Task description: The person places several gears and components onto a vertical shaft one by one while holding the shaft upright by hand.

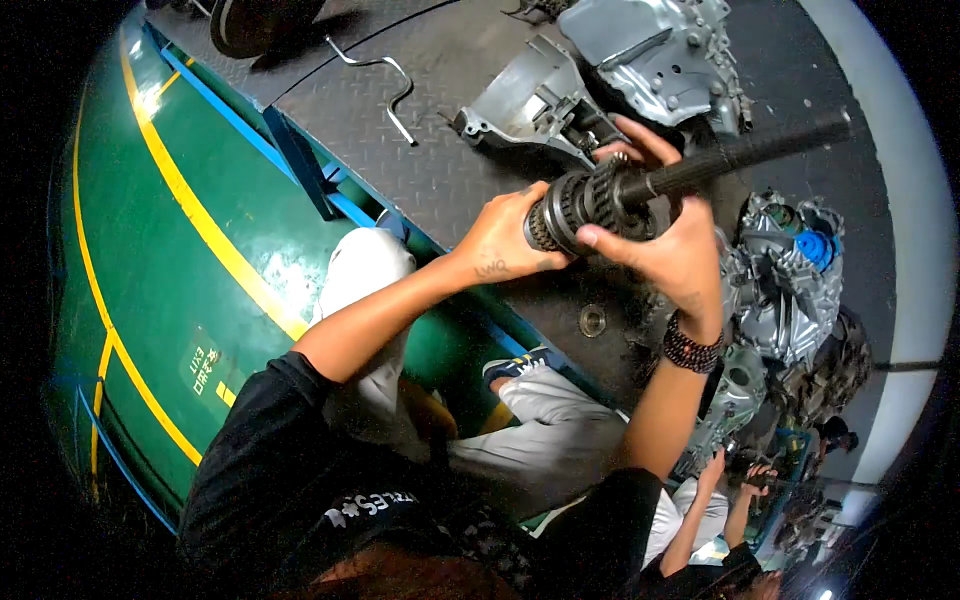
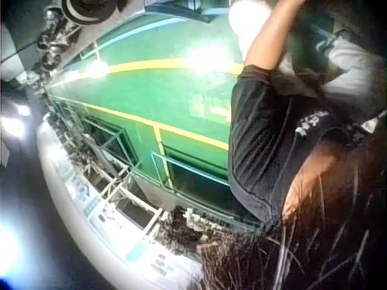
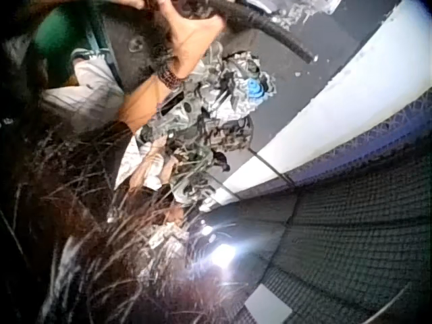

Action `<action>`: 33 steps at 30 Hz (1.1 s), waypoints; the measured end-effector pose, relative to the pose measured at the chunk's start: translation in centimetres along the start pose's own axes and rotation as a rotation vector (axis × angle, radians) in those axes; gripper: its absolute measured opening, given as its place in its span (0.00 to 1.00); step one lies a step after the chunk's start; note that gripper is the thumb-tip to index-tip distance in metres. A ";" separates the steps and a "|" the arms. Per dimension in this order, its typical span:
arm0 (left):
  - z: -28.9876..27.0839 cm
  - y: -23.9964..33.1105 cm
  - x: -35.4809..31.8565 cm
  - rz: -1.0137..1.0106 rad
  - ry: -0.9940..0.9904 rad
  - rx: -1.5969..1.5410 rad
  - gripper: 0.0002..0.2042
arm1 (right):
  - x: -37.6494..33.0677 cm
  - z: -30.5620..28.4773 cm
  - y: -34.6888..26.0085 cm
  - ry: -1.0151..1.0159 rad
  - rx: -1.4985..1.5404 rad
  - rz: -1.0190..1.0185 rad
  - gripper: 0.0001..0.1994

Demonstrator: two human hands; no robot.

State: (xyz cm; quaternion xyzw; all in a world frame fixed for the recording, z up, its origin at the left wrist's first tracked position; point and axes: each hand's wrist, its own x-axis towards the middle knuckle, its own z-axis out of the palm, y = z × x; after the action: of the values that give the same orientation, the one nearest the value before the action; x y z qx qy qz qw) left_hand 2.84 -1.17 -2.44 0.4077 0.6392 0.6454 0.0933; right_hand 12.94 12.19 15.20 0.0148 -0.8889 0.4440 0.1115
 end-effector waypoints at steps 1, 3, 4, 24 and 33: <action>-0.1 0.1 0.1 -0.005 0.001 0.000 0.34 | 0.7 -0.7 -0.5 0.003 -0.027 -0.051 0.48; 0.1 -0.2 0.1 0.015 -0.003 -0.005 0.34 | 1.8 -2.1 -1.9 0.036 -0.018 -0.010 0.37; -0.3 -0.2 0.2 0.026 0.010 -0.003 0.34 | 2.8 -2.8 -2.9 0.036 0.006 0.067 0.33; 0.2 0.7 0.1 -0.004 -0.056 0.009 0.34 | 0.3 -2.9 -1.3 -0.139 0.073 0.064 0.49; 1.1 0.2 0.5 0.041 0.003 0.028 0.33 | 1.2 -9.0 -10.2 0.133 -0.305 -0.137 0.46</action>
State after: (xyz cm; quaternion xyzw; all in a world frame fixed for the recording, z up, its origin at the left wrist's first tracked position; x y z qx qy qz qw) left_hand 3.28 -0.06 -2.24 0.4211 0.6397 0.6388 0.0732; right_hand 14.75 13.24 28.70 0.0288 -0.9335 0.2954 0.2011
